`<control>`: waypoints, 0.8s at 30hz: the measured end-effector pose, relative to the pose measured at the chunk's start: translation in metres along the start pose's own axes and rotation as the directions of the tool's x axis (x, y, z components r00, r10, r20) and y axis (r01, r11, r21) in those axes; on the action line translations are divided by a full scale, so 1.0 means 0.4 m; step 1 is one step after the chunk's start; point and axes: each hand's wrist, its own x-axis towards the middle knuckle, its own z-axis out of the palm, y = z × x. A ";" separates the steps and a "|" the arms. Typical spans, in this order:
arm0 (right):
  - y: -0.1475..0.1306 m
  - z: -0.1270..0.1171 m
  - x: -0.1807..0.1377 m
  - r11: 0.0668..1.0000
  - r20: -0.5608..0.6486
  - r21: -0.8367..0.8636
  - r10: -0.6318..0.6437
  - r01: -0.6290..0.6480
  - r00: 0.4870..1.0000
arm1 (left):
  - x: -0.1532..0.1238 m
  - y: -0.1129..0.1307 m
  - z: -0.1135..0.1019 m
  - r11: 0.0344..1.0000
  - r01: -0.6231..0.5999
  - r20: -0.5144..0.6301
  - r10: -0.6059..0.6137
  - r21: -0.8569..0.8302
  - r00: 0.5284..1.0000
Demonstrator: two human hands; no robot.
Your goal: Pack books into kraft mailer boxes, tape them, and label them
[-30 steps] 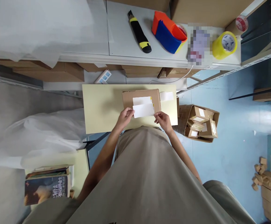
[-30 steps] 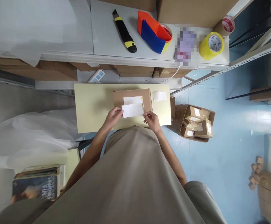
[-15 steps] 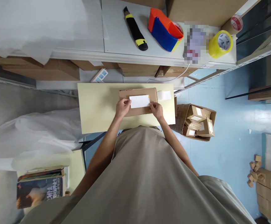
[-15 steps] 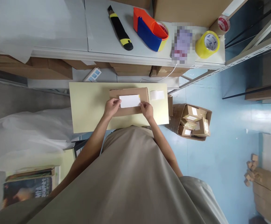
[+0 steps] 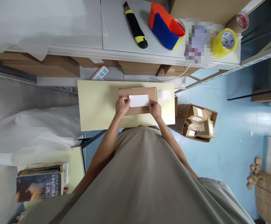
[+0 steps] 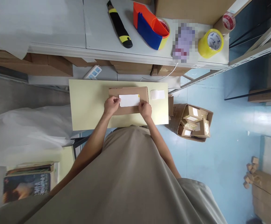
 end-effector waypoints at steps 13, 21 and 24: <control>-0.020 -0.009 -0.009 0.994 0.009 -0.103 0.021 -0.020 1.000 | -0.006 -0.002 0.020 0.998 -0.020 -0.038 0.022 0.052 0.999; -0.014 -0.016 -0.014 0.993 0.006 -0.115 0.027 -0.026 1.000 | -0.013 -0.003 0.021 0.999 -0.027 -0.043 0.028 0.025 0.999; -0.023 -0.018 -0.006 0.990 0.032 -0.138 0.003 0.002 0.999 | -0.014 -0.002 0.020 1.000 -0.023 -0.040 0.023 0.011 0.999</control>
